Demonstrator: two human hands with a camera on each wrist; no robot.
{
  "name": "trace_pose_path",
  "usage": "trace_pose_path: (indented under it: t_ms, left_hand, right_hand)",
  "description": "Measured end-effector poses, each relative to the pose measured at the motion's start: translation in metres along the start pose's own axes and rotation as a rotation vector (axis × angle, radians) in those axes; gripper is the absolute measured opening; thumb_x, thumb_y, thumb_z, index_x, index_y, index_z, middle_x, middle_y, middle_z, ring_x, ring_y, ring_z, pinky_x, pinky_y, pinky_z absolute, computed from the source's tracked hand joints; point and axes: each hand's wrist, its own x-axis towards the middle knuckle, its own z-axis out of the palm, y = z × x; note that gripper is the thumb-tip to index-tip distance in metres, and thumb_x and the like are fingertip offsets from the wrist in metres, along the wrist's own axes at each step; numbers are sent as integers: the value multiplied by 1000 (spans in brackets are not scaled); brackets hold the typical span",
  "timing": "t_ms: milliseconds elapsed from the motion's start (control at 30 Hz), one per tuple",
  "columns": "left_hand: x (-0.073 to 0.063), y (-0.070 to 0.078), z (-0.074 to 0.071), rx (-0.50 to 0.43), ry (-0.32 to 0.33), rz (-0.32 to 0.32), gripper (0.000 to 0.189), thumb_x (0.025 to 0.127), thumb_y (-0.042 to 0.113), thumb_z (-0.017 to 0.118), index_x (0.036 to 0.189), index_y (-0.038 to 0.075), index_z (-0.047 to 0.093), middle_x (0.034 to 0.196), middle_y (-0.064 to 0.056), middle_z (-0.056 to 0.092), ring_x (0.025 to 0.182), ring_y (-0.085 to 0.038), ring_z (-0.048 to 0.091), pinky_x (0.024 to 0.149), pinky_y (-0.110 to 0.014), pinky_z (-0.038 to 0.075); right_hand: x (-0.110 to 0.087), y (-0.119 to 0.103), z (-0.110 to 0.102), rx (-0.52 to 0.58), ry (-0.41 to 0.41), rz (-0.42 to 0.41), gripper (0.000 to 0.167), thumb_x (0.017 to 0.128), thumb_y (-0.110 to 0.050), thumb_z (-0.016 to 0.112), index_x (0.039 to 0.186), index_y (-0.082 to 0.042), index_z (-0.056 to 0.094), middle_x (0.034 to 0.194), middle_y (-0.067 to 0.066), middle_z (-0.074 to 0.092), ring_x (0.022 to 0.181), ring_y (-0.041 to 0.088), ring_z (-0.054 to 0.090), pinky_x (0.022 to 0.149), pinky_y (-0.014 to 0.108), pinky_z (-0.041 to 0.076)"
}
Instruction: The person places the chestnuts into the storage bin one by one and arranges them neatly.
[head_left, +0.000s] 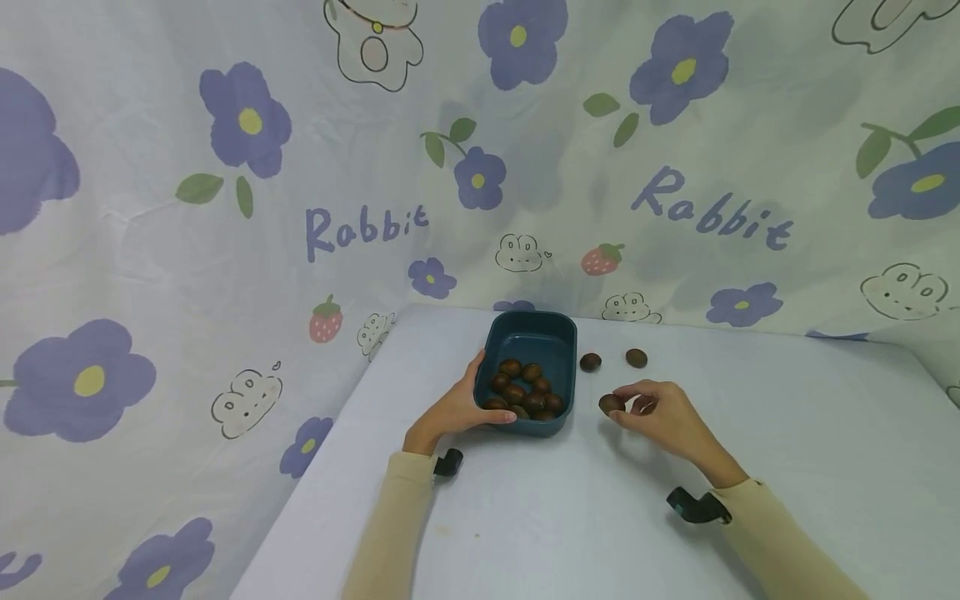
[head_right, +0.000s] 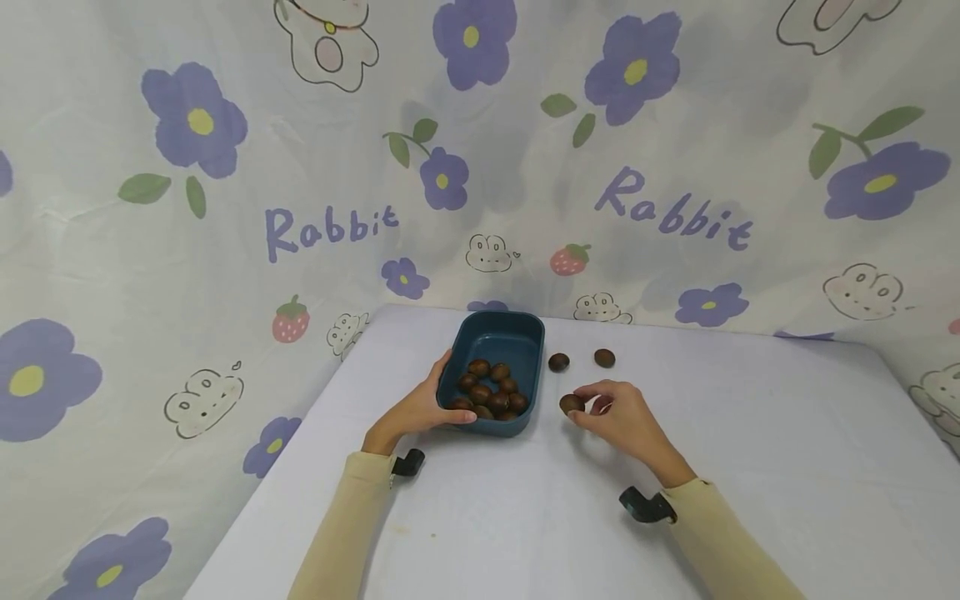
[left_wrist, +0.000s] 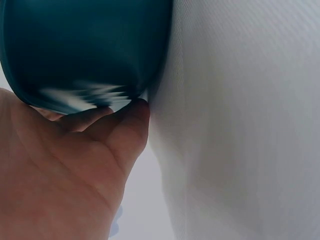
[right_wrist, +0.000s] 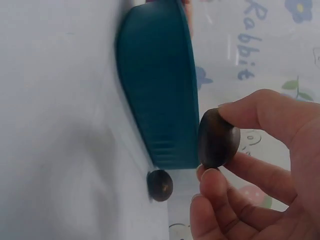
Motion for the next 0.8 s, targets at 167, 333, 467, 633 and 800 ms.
trace_pose_path:
  t_ms: [167,333,467,633,800]
  left_hand:
    - [-4,2,-1,42,19,-82,135,73,59,88,167,28,-3,172,-7,24,156,-33,32,122,-65,31]
    - [-5,3,-1,59,28,-114,137,72,61,88,167,30,-4,174,-6,21,158,-33,28,124,-66,28]
    - [-4,3,-1,64,27,-120,138,71,62,89,167,31,-5,173,-6,22,158,-32,29,124,-64,28]
    - [-4,4,-2,62,22,-97,136,73,60,88,167,28,-4,172,-8,26,155,-33,33,123,-64,30]
    - [-6,5,-2,86,26,-129,139,70,64,88,167,31,-6,174,-7,19,158,-34,27,124,-64,28]
  right_hand:
    - [13,-10,6,45,2,-20,30,84,-19,85,110,-7,80,88,4,73,72,10,62,64,24,52]
    - [26,-19,11,69,17,-41,29,83,-21,87,108,-7,80,86,6,72,72,11,63,63,24,51]
    - [36,-26,16,84,19,-44,29,83,-22,87,107,-6,80,83,7,71,73,14,61,60,24,49]
    - [48,-34,23,87,13,-50,31,83,-25,88,108,-7,81,82,6,72,73,15,61,59,24,49]
    - [56,-41,31,70,9,-64,33,85,-28,86,111,-9,80,98,7,76,85,18,64,73,29,54]
